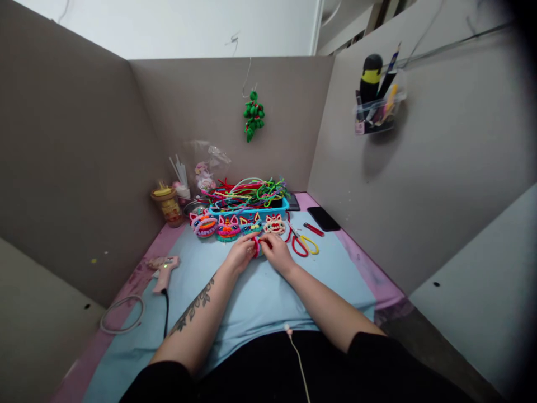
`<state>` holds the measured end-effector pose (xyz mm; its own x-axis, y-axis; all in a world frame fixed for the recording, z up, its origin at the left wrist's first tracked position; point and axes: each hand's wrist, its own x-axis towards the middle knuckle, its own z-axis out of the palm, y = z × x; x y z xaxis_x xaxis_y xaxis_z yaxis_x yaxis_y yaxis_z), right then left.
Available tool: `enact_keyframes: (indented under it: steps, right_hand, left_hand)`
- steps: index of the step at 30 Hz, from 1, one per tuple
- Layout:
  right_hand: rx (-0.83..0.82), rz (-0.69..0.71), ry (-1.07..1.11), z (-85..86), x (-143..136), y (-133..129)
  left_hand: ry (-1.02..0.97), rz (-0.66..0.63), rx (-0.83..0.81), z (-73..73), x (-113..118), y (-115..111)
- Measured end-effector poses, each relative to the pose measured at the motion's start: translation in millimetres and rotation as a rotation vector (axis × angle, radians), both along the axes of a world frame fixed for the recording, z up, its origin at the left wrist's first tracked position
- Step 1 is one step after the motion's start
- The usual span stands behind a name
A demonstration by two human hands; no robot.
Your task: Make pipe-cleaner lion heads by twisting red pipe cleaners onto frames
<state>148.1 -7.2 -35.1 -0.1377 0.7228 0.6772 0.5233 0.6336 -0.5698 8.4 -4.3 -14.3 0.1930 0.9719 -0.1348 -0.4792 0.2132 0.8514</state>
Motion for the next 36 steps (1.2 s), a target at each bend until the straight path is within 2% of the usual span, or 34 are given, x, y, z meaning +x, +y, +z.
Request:
enact_keyframes:
  steps: [9,23,36]
  right_hand:
    - [0.12,-0.063,-0.066,3.2,1,-2]
    - [0.143,-0.095,-0.211,0.8,2,2]
    - [0.145,-0.072,-0.161,-1.9,2,2]
  left_hand:
    - [0.042,0.16,0.022,3.3,0,0]
    - [0.031,0.151,-0.014,7.3,4,-6]
    - [-0.058,0.156,-0.032,10.9,5,-8]
